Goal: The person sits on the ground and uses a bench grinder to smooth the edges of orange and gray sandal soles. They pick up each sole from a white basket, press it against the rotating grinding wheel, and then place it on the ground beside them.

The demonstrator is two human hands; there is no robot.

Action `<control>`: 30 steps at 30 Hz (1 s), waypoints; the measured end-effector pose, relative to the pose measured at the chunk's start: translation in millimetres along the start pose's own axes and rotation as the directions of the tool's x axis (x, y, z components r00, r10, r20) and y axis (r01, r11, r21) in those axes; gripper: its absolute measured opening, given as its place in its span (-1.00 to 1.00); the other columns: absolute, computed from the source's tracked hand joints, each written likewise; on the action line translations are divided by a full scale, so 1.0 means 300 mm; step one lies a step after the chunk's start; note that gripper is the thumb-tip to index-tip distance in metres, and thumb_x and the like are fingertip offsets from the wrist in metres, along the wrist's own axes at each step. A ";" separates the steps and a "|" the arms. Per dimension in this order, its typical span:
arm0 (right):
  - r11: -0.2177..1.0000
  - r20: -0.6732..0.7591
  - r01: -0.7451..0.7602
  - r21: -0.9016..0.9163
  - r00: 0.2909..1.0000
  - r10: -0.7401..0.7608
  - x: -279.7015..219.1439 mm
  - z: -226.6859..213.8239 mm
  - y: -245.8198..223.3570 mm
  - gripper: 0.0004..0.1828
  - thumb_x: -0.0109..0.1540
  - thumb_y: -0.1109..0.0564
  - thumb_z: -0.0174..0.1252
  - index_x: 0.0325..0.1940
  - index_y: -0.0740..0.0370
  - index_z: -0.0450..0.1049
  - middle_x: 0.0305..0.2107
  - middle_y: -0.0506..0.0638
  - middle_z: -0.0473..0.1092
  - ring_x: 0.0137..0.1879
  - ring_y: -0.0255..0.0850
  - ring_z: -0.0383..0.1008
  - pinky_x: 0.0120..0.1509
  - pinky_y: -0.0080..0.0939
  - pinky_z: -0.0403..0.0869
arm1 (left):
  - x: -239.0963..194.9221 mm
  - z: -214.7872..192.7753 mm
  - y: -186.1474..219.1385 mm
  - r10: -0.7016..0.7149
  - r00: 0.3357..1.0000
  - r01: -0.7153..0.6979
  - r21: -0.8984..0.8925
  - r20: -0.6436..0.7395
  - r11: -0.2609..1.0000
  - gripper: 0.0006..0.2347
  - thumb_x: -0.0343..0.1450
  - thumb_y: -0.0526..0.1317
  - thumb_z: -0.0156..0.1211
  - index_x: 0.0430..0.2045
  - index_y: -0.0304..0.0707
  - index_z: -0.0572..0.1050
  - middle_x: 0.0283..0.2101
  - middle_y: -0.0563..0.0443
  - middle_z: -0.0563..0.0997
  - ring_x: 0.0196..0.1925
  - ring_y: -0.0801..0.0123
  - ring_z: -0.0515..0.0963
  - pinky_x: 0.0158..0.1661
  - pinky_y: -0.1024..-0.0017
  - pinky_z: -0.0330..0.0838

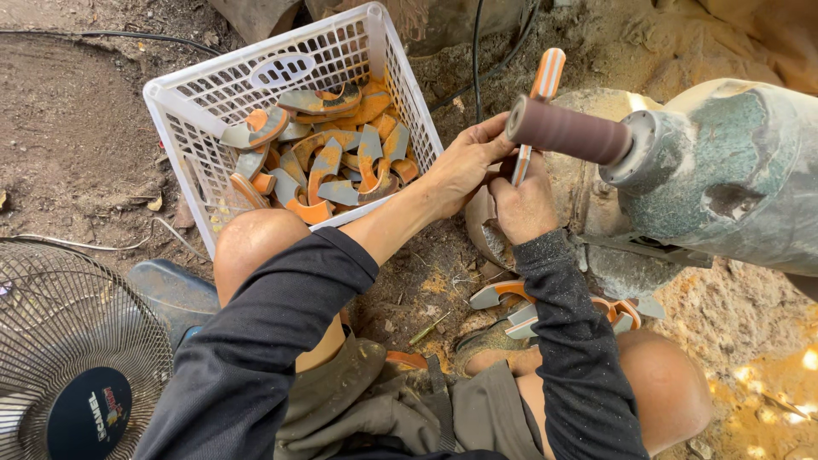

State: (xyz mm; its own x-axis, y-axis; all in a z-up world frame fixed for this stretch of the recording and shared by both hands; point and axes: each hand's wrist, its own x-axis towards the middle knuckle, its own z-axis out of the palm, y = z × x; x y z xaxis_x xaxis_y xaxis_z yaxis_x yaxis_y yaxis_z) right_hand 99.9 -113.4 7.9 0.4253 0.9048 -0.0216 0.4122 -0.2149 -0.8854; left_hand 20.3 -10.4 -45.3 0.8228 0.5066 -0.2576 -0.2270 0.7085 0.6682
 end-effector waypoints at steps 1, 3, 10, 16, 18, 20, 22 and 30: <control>1.000 -0.012 0.029 -0.010 1.000 -0.029 0.008 -0.003 -0.001 -0.72 0.17 0.29 0.05 -0.04 0.44 0.38 -0.25 0.13 0.44 -0.11 -0.04 0.52 0.03 -0.04 0.48 | 0.004 0.001 0.001 -0.006 1.000 0.006 0.002 0.005 1.000 -0.69 0.54 -0.13 0.14 0.18 -0.08 0.50 -0.09 0.09 0.63 -0.08 0.40 0.57 0.01 0.32 0.51; 1.000 -0.030 0.006 -0.014 1.000 -0.006 0.022 -0.012 -0.007 -0.66 0.15 0.27 0.01 0.01 0.43 0.35 -0.24 0.15 0.45 -0.13 -0.01 0.55 0.00 -0.03 0.52 | 0.007 0.004 0.007 -0.019 1.000 0.018 0.006 0.014 1.000 -0.70 0.56 -0.15 0.15 0.21 -0.03 0.50 -0.11 0.11 0.59 -0.13 0.39 0.51 -0.09 0.31 0.46; 0.959 -0.092 -0.068 -0.274 0.995 0.044 0.047 -0.041 0.006 -0.73 0.18 0.24 0.01 -0.09 0.44 0.45 -0.25 0.26 0.55 -0.15 0.11 0.60 -0.02 0.09 0.54 | 0.017 0.036 0.048 -0.021 0.999 0.021 0.022 0.034 1.000 -0.69 0.54 -0.17 0.14 0.20 0.11 0.48 0.00 0.19 0.62 0.00 0.44 0.53 0.00 0.27 0.52; 0.961 -0.079 -0.107 -0.254 0.993 0.090 0.059 -0.045 0.027 -0.71 0.19 0.22 0.01 -0.07 0.41 0.49 -0.26 0.23 0.55 -0.18 0.06 0.62 -0.04 0.05 0.56 | 0.022 0.034 0.057 0.006 0.998 -0.006 0.003 0.058 1.000 -0.72 0.52 -0.20 0.17 0.14 0.07 0.52 -0.02 0.17 0.63 -0.03 0.43 0.53 -0.08 0.28 0.53; 0.958 -0.077 -0.093 -0.270 0.994 0.075 0.060 -0.047 0.033 -0.71 0.20 0.22 0.02 -0.07 0.43 0.48 -0.26 0.25 0.55 -0.18 0.08 0.62 -0.04 0.06 0.56 | 0.025 0.033 0.056 0.021 0.998 -0.022 0.014 0.064 1.000 -0.72 0.52 -0.21 0.18 0.15 0.07 0.53 -0.04 0.17 0.64 -0.05 0.43 0.53 -0.09 0.32 0.52; 0.958 -0.075 -0.091 -0.272 0.994 0.073 0.060 -0.047 0.037 -0.72 0.21 0.21 0.02 -0.06 0.43 0.47 -0.26 0.26 0.55 -0.18 0.08 0.62 -0.04 0.06 0.57 | 0.027 0.032 0.056 0.020 0.998 -0.021 0.022 0.055 1.000 -0.72 0.52 -0.22 0.18 0.15 0.07 0.53 -0.05 0.17 0.65 -0.05 0.45 0.54 -0.08 0.35 0.53; 0.961 -0.075 -0.098 -0.260 0.994 0.081 0.064 -0.048 0.038 -0.72 0.22 0.21 0.01 -0.06 0.43 0.47 -0.25 0.26 0.55 -0.17 0.08 0.62 -0.03 0.06 0.57 | 0.033 0.033 0.057 0.015 0.999 -0.016 0.030 0.047 0.999 -0.72 0.53 -0.22 0.18 0.15 0.07 0.53 -0.07 0.15 0.65 -0.08 0.44 0.53 -0.10 0.36 0.52; 0.959 -0.085 -0.057 -0.277 0.996 0.035 0.044 -0.045 0.003 -0.70 0.17 0.23 0.01 -0.07 0.44 0.46 -0.24 0.28 0.54 -0.14 0.14 0.59 -0.02 0.09 0.53 | 0.008 0.054 0.071 -0.019 1.000 0.017 0.070 0.019 0.997 -0.73 0.54 -0.22 0.14 0.14 0.06 0.53 -0.07 0.17 0.65 -0.07 0.48 0.54 -0.03 0.32 0.50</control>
